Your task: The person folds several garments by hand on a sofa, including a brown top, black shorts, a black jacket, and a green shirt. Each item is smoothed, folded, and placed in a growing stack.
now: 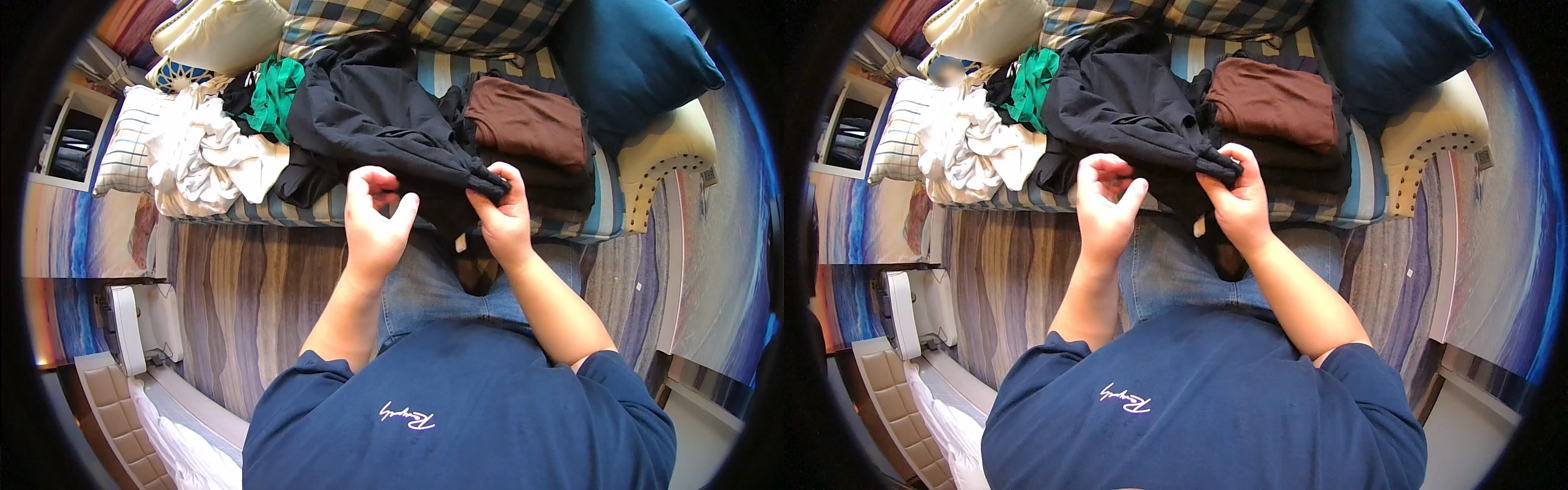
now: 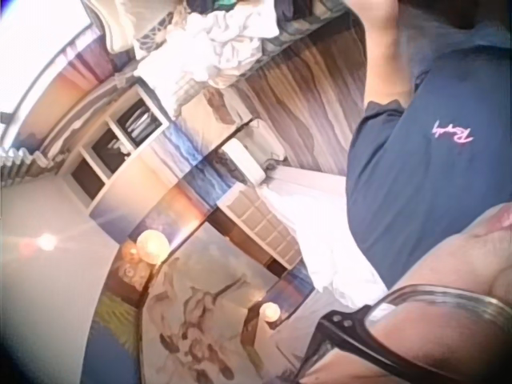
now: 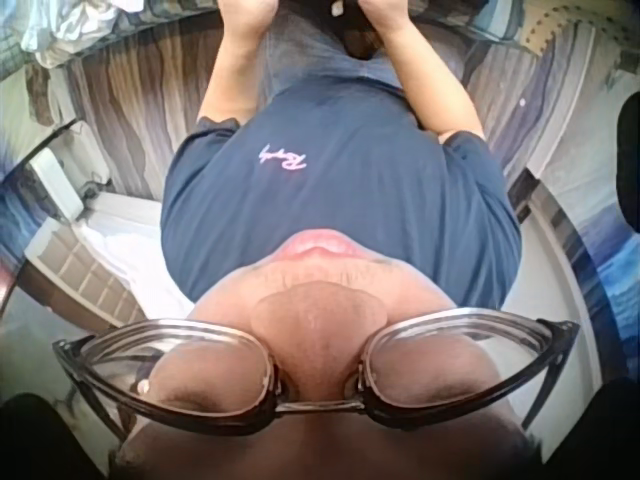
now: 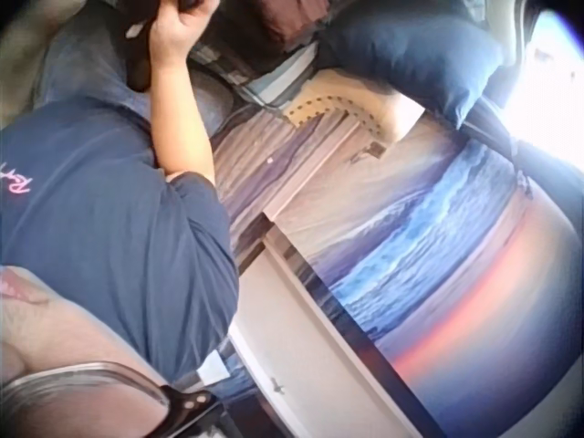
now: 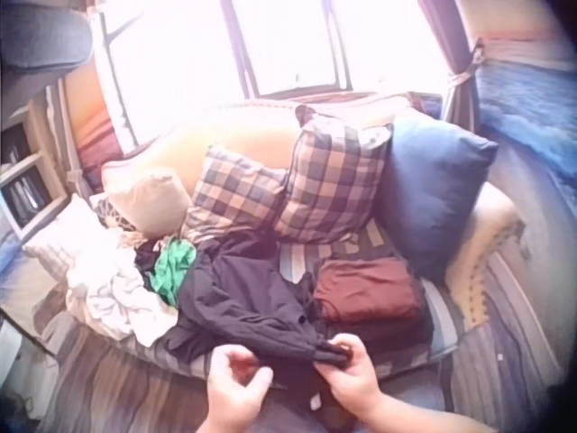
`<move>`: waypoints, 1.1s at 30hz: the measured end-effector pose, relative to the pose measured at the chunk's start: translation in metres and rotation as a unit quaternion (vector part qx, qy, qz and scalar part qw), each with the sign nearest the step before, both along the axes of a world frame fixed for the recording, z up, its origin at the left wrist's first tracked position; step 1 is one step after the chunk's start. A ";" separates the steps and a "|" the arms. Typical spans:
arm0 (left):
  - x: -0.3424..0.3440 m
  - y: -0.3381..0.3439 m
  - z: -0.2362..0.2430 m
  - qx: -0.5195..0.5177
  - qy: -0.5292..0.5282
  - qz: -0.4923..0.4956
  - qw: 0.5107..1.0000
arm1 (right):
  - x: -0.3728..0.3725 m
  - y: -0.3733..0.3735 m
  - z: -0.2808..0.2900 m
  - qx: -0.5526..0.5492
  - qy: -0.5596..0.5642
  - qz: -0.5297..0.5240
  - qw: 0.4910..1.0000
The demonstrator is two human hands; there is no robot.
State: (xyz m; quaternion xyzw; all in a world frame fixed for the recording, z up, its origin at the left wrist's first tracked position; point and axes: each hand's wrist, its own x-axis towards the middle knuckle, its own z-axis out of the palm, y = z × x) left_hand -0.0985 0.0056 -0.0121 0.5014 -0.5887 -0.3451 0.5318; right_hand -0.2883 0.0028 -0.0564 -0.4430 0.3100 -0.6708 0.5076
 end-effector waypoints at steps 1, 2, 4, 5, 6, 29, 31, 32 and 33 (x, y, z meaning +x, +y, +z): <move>0.000 -0.003 0.014 -0.092 -0.122 0.021 0.988 | -0.006 0.000 0.006 0.005 -0.011 -0.002 1.000; 0.003 -0.014 0.024 -0.212 -0.247 -0.007 0.946 | -0.011 0.003 0.012 0.008 -0.032 -0.006 0.999; 0.000 -0.030 0.036 -0.194 -0.334 -0.036 0.922 | -0.020 0.006 0.027 0.042 -0.121 0.011 0.992; 0.001 -0.045 0.031 -0.161 -0.344 -0.041 0.924 | -0.026 0.007 0.039 0.060 -0.165 0.017 0.984; 0.003 -0.064 0.026 -0.201 -0.365 -0.039 0.908 | -0.033 0.004 0.048 0.068 -0.178 0.017 0.982; -0.119 -0.192 -0.059 -0.043 -0.281 -0.207 0.936 | -0.288 -0.073 -0.040 0.334 -0.167 -0.021 0.928; -0.102 -0.189 -0.077 -0.009 -0.245 -0.177 0.953 | -0.250 -0.049 -0.008 0.295 -0.273 0.093 0.911; -0.101 -0.191 -0.079 -0.020 -0.229 -0.172 0.958 | -0.246 -0.043 -0.001 0.291 -0.206 0.055 0.933; -0.100 -0.190 -0.077 -0.056 -0.244 -0.152 0.956 | -0.241 -0.040 0.004 0.284 -0.140 0.019 0.948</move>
